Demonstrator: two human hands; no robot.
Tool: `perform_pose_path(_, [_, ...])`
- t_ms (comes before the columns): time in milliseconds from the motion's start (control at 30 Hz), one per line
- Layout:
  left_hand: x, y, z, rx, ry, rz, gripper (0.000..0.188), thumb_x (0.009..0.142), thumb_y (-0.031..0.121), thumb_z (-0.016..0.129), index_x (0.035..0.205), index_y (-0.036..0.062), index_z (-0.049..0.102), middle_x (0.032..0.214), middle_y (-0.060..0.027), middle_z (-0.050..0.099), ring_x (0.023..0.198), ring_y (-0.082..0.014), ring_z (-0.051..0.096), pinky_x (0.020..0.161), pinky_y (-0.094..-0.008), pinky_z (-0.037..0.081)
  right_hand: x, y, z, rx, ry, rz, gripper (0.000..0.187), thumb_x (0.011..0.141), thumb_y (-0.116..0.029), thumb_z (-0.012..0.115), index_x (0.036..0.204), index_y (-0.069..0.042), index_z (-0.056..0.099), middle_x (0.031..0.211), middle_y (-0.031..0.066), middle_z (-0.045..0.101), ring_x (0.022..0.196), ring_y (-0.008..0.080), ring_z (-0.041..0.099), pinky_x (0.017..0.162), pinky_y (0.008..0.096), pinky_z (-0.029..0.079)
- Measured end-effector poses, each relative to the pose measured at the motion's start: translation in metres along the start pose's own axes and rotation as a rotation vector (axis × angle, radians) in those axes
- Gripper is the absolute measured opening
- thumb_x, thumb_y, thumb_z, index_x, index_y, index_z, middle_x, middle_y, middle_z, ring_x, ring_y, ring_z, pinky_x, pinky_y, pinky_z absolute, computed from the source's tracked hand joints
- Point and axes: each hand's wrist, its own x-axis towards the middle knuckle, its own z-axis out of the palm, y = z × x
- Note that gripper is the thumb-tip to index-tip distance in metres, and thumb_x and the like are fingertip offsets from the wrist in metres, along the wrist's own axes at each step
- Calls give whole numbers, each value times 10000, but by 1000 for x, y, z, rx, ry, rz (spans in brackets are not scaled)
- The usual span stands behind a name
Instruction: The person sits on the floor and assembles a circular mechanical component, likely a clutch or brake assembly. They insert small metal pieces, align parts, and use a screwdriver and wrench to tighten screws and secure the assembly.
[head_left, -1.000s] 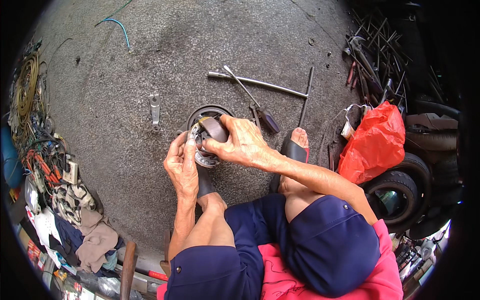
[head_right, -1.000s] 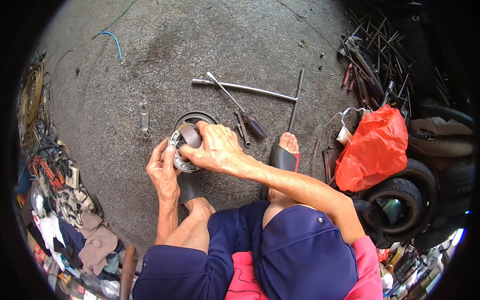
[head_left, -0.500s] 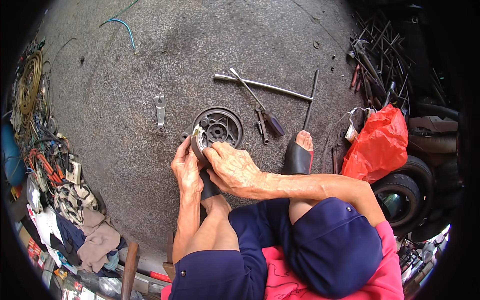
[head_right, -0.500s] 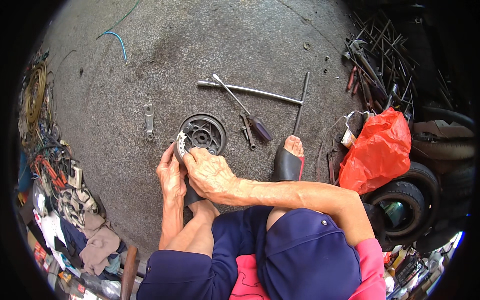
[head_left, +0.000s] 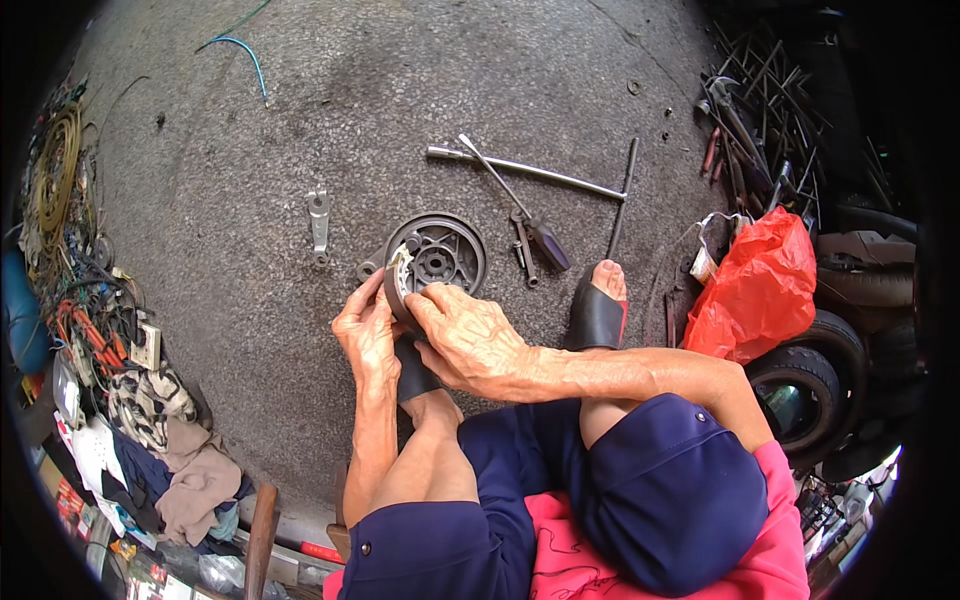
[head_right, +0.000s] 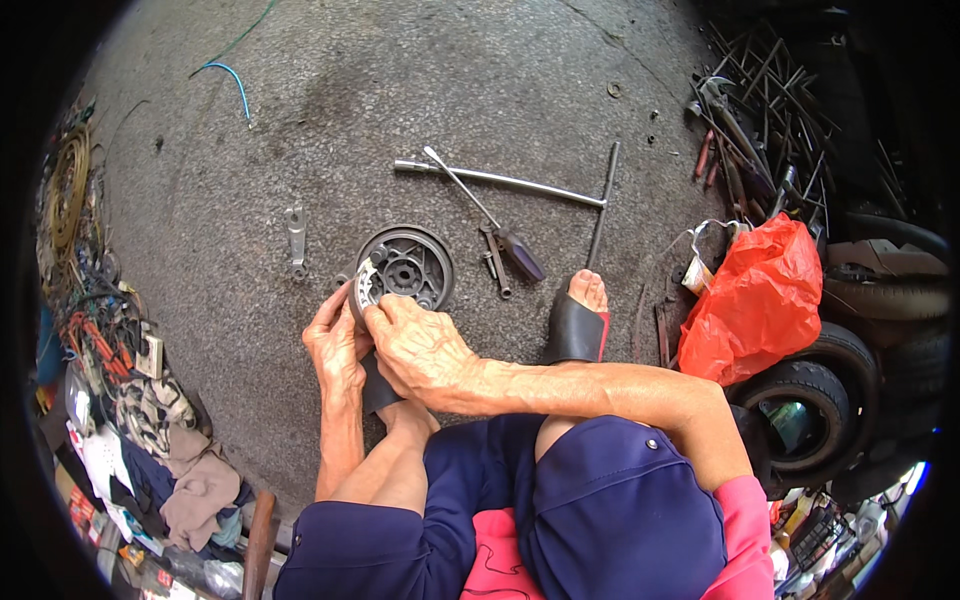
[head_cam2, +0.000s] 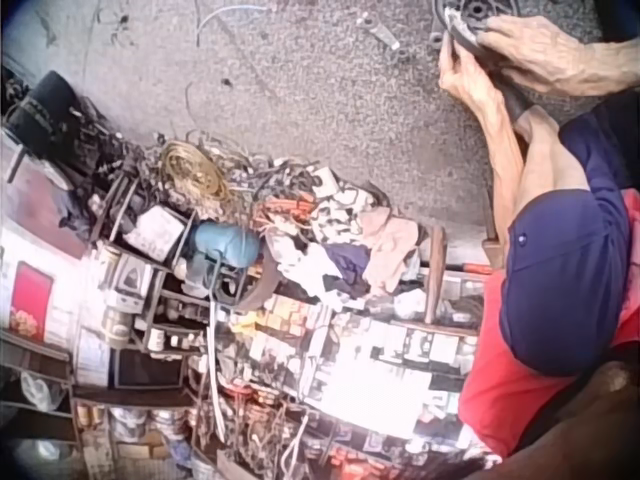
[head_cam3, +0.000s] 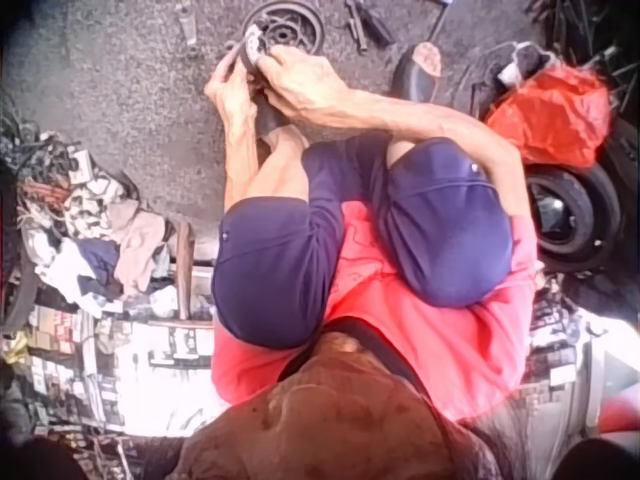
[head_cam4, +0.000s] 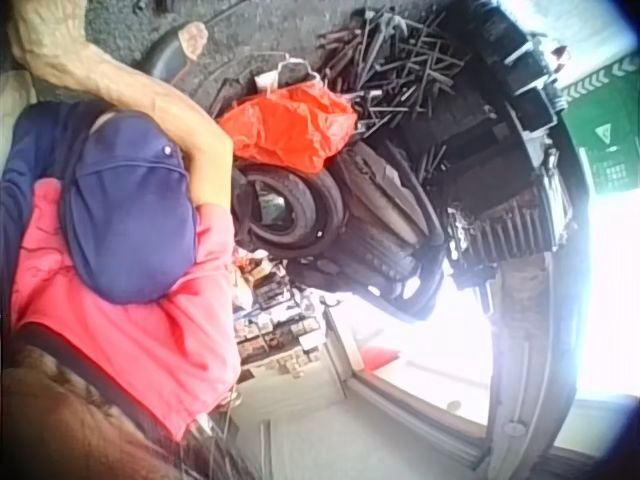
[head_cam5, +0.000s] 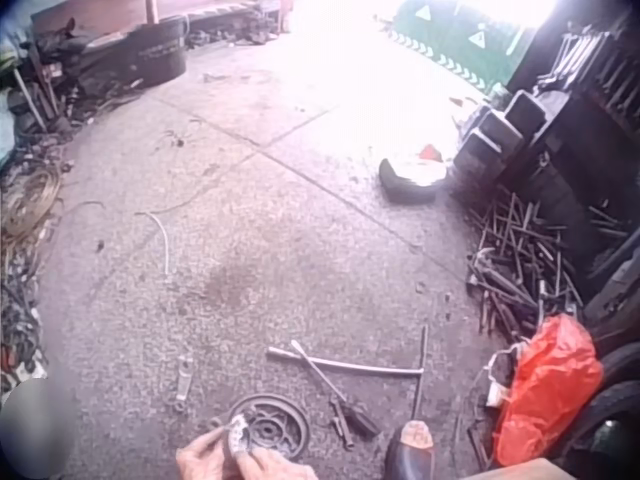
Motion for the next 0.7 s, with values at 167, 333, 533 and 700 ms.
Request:
perform_pose_path(167, [6,-2,1,44,-11,-8,308,944,76,673,1234,-21,647,1078,-136,714,882,-197,713,719,-314,621,1,1,2,13,-3,2,450,793,-84,692,1189,8,498,1023,173,535,961,371,593,756,463,527])
perform_pose_path(333, [-1,9,1,-8,-84,-102,320,949,78,667,1255,-12,640,1118,-133,703,929,-193,705,763,-319,612,0,3,4,18,-5,-6,436,788,-77,694,1169,4,499,1010,174,535,951,373,595,763,464,524])
perform_pose_path(533, [7,7,-7,108,-128,-73,333,950,86,671,1271,5,639,1072,-122,717,864,-163,705,716,-296,606,1,1,1,20,-40,18,449,787,-76,691,1185,3,497,1019,180,539,964,378,598,773,459,528])
perform_pose_path(700, [5,10,-10,103,-144,-80,337,954,105,671,1280,25,641,1030,-105,726,811,-141,697,689,-284,597,1,1,-3,87,-37,4,494,785,-88,689,1228,4,490,1035,188,546,993,385,594,811,464,520])
